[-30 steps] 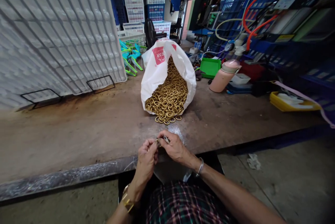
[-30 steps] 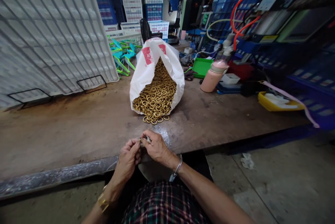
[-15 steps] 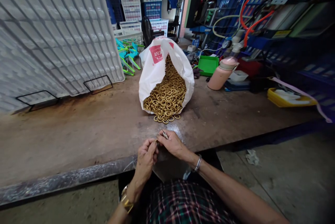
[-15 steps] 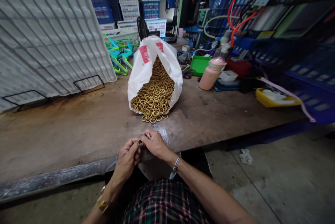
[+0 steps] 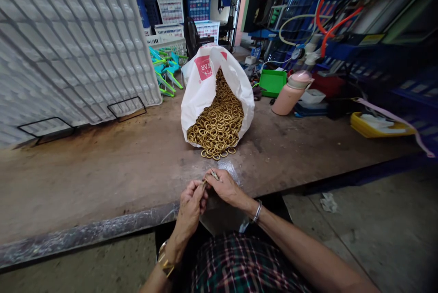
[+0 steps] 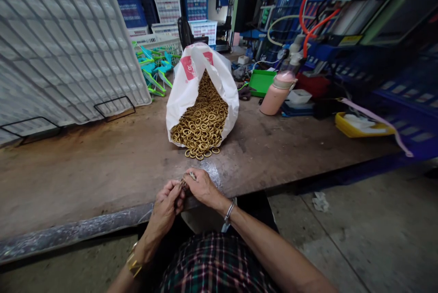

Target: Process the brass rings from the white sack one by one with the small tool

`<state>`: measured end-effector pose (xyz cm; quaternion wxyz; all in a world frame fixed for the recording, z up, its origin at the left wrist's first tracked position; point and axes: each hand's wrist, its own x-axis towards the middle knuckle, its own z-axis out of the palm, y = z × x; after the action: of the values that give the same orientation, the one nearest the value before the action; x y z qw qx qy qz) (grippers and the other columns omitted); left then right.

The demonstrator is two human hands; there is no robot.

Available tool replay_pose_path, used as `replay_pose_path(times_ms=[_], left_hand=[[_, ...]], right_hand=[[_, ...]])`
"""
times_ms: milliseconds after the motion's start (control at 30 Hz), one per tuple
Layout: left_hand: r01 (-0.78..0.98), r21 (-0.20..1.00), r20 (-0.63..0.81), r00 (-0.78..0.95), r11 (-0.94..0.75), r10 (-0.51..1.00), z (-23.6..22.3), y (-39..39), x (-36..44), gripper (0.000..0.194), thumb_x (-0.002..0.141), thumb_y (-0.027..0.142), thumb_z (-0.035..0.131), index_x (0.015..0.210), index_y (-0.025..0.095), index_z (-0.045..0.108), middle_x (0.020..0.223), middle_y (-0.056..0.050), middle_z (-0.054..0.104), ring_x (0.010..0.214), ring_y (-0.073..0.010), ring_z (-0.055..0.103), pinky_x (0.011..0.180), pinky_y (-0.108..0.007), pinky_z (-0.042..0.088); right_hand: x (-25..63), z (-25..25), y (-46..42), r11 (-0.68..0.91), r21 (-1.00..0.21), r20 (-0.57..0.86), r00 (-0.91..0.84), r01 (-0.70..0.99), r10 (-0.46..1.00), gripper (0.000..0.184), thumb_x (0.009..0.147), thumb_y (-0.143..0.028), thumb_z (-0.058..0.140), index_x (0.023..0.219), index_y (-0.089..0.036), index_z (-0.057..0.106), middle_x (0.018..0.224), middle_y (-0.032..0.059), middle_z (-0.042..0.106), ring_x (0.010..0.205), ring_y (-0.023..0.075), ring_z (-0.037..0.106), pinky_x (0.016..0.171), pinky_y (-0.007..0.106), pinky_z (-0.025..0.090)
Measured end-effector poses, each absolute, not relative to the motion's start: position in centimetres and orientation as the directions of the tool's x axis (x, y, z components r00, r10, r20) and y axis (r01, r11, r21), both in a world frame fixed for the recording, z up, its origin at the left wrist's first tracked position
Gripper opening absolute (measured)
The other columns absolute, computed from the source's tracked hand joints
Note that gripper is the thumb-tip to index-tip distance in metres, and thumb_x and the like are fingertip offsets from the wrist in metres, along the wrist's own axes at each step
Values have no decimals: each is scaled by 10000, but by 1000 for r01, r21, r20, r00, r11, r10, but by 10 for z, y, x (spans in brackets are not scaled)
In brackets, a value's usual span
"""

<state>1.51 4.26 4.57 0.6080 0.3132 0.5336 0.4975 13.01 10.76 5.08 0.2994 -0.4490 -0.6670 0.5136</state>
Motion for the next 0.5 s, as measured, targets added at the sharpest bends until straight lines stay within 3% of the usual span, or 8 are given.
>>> replay_pose_path(times_ms=[133, 267, 367, 500], left_hand=[[-270, 916, -328, -71, 298, 942, 42, 42, 15, 287, 785, 457, 528, 764, 177, 473, 590, 60, 454, 428, -33, 339, 382, -144, 255], [-274, 920, -317, -99, 280, 943, 40, 42, 15, 297, 781, 466, 528, 766, 177, 465, 588, 60, 458, 426, -34, 337, 378, -144, 253], [-262, 921, -325, -117, 286, 938, 41, 42, 16, 315, 773, 482, 529, 773, 173, 467, 567, 65, 444, 419, -33, 331, 374, -142, 245], [-252, 924, -325, -129, 286, 937, 42, 42, 17, 335, 759, 497, 536, 787, 170, 474, 550, 70, 434, 409, -34, 327, 371, -143, 247]], right_hand=[[131, 52, 108, 143, -896, -42, -401, 421, 915, 204, 819, -218, 394, 704, -159, 552, 595, -17, 544, 568, 95, 480, 563, 198, 330], [136, 52, 104, 352, -664, -20, -486, 660, 874, 153, 788, -165, 418, 746, -168, 565, 634, 13, 578, 593, 120, 491, 564, 221, 285], [138, 53, 99, 463, -527, -71, -580, 713, 811, 170, 768, -152, 423, 833, -171, 580, 728, 40, 624, 645, 140, 529, 575, 234, 276], [138, 56, 95, 506, -453, -110, -610, 734, 785, 217, 784, -168, 407, 926, -167, 571, 820, 64, 648, 697, 161, 562, 592, 247, 289]])
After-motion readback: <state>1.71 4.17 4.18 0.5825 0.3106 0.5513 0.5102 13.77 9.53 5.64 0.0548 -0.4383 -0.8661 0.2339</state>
